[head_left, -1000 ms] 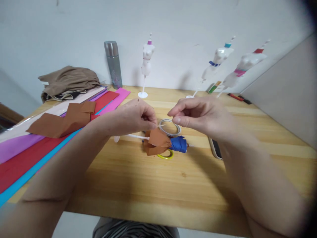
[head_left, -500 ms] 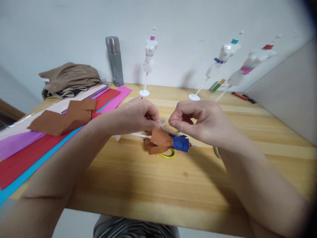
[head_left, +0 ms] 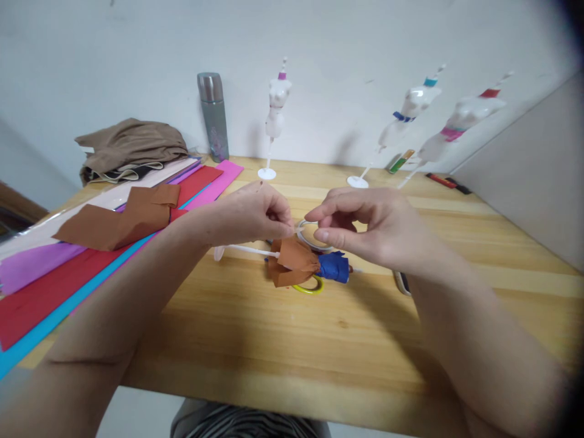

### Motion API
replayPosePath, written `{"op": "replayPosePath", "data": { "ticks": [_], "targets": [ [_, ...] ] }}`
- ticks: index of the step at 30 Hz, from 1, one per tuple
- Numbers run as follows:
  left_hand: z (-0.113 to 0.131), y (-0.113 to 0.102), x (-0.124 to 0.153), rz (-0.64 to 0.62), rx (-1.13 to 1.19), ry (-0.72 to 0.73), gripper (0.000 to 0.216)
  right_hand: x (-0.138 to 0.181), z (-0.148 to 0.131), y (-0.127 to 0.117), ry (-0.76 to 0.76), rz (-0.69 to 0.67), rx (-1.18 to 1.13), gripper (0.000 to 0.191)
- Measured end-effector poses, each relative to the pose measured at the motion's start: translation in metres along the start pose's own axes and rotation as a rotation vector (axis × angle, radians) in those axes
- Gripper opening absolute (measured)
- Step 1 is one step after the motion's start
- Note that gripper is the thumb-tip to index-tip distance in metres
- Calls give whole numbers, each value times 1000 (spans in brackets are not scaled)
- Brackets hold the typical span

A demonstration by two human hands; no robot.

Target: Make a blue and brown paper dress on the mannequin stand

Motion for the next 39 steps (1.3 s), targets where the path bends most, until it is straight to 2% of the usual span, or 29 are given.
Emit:
{"op": "replayPosePath", "data": {
  "ticks": [3,8,16,20,22,24,27,30,31,32,33,35,37,39],
  "targets": [
    [1,2,0,-7,12,1,9,-1,-3,6,-17,15,46,9],
    [3,4,1,-28,16,-9,9,-3,-1,15,35,-69,-5,24],
    [-6,-2,3,-69,-93,-84,16,-2,5,20,127,-99,-31,25],
    [-4,-3,11,-153,-87,-102,36,-4,8,10,145,-27,12,24],
    [2,-4,14,-145,-62,-106,48,-4,8,6,152,-27,-26,27],
    [9,-5,16,-95,-24,-99,51,-3,6,2,153,-37,-50,30],
    [16,-12,18,9,35,-87,56,2,1,-13,161,31,-28,25],
    [16,-43,24,310,110,-73,61,9,1,-31,178,91,-48,21],
    [15,-54,27,405,136,-60,55,9,1,-33,176,78,-70,21],
    [15,-58,28,426,148,-52,44,9,2,-32,172,40,-99,22],
    [14,-56,26,392,151,-56,30,8,2,-29,157,-15,-139,23],
    [10,-38,20,219,104,-94,14,6,5,-15,165,-143,-196,28],
    [4,-17,19,90,31,-145,19,7,7,3,174,-233,-220,29],
    [-3,1,22,36,-21,-183,26,11,4,18,104,-226,-198,27]
  ]
}}
Point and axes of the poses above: each hand's wrist, its own x-axis away from the middle knuckle, its own y-axis out of the palm, z = x × y, the point moved 9 cm from there along -x, towards the middle knuckle, and after that the axes turned 2 degrees about -y, right-handed, at the moved point
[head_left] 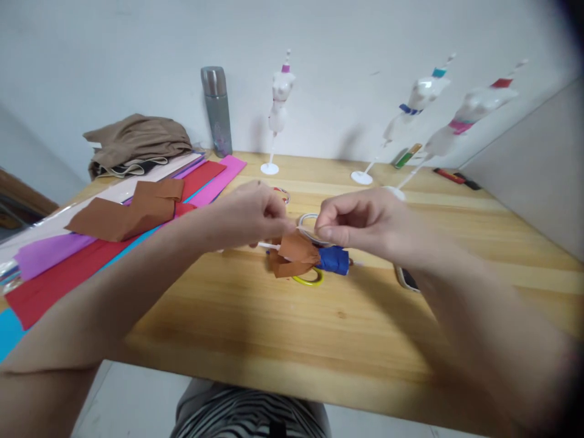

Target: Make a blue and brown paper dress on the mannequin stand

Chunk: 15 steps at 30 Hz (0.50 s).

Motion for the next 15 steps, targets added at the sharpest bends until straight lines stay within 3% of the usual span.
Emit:
{"op": "replayPosePath", "data": {
  "ticks": [1,3,6,9,15],
  "targets": [
    [-5,10,2,-33,-19,-17,28,3,-3,3,-82,63,53,26],
    [-19,26,8,-85,-33,-69,31,18,-16,0,-303,344,327,21],
    [-39,41,12,-84,-45,-112,28,49,-29,21,-673,512,658,15],
    [-50,55,9,-62,44,-76,26,66,-24,46,-895,473,896,18],
    [-74,82,-8,-57,401,-132,21,68,-20,61,-950,337,1057,22]
  ]
}}
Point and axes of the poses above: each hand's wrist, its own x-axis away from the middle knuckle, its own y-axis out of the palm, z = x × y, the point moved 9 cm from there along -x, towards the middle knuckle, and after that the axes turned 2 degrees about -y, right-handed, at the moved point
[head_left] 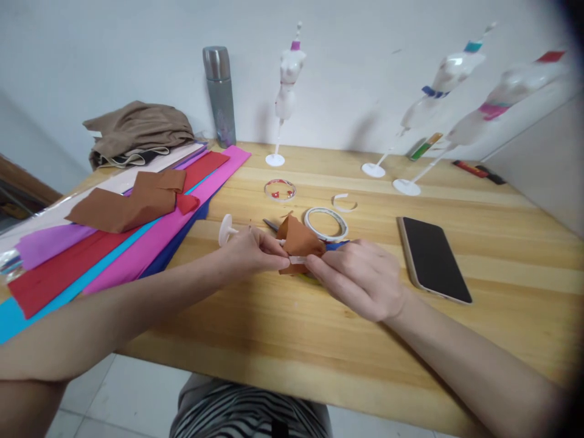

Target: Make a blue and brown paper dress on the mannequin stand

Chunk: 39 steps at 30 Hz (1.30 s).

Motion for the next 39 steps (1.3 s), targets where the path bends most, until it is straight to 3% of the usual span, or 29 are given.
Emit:
{"op": "replayPosePath", "data": {
  "ticks": [4,10,15,26,36,39],
  "targets": [
    [-2,4,-1,-8,169,-16,16,0,-7,2,-81,-20,15,21],
    [-7,12,5,-116,273,-129,21,4,-5,10,-56,-27,-4,21],
    [-8,13,7,-143,297,-175,10,5,-5,11,-32,-27,-13,25],
    [-8,11,9,-76,390,-260,10,5,-10,15,-75,-66,94,26],
    [-9,12,8,-111,412,-223,5,6,-9,15,-88,-69,108,21],
    [-10,12,6,-128,392,-171,19,5,-10,15,-100,-73,83,20]
  ]
}}
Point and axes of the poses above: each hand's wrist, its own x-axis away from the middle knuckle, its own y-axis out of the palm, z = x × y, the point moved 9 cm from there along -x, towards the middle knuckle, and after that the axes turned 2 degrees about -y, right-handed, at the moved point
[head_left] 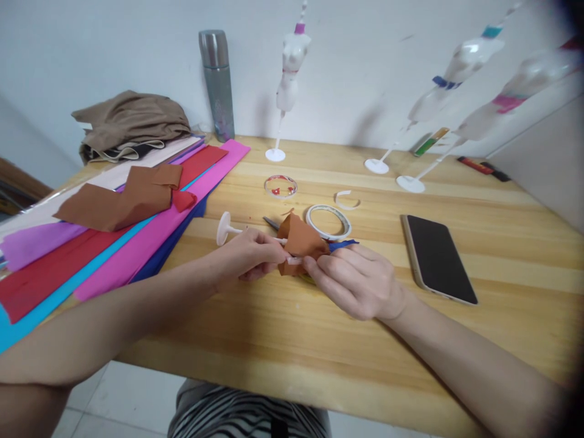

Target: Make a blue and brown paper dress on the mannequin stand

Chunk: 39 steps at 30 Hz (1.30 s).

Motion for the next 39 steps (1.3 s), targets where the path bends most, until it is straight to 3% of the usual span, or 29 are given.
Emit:
{"op": "replayPosePath", "data": {
  "ticks": [5,13,20,24,28,32,35,39],
  "targets": [
    [-2,-2,-3,24,-70,25,48,0,0,2,-2,-14,12,19],
    [-6,-2,-3,42,49,17,38,3,3,1,29,-10,15,22],
    [-9,-3,-1,112,93,-63,32,7,20,-6,282,111,-74,20],
    [3,-11,-1,153,5,-2,37,12,32,-7,435,160,-187,20],
    [32,-39,5,371,-413,203,30,22,50,-7,609,240,-314,22],
    [54,-35,13,478,-1005,428,22,33,64,-4,742,313,-383,18],
    [52,-27,14,513,-1305,438,27,42,73,0,839,334,-415,16],
    [55,-19,12,499,-1537,391,25,55,83,7,983,340,-458,16]
  ]
}}
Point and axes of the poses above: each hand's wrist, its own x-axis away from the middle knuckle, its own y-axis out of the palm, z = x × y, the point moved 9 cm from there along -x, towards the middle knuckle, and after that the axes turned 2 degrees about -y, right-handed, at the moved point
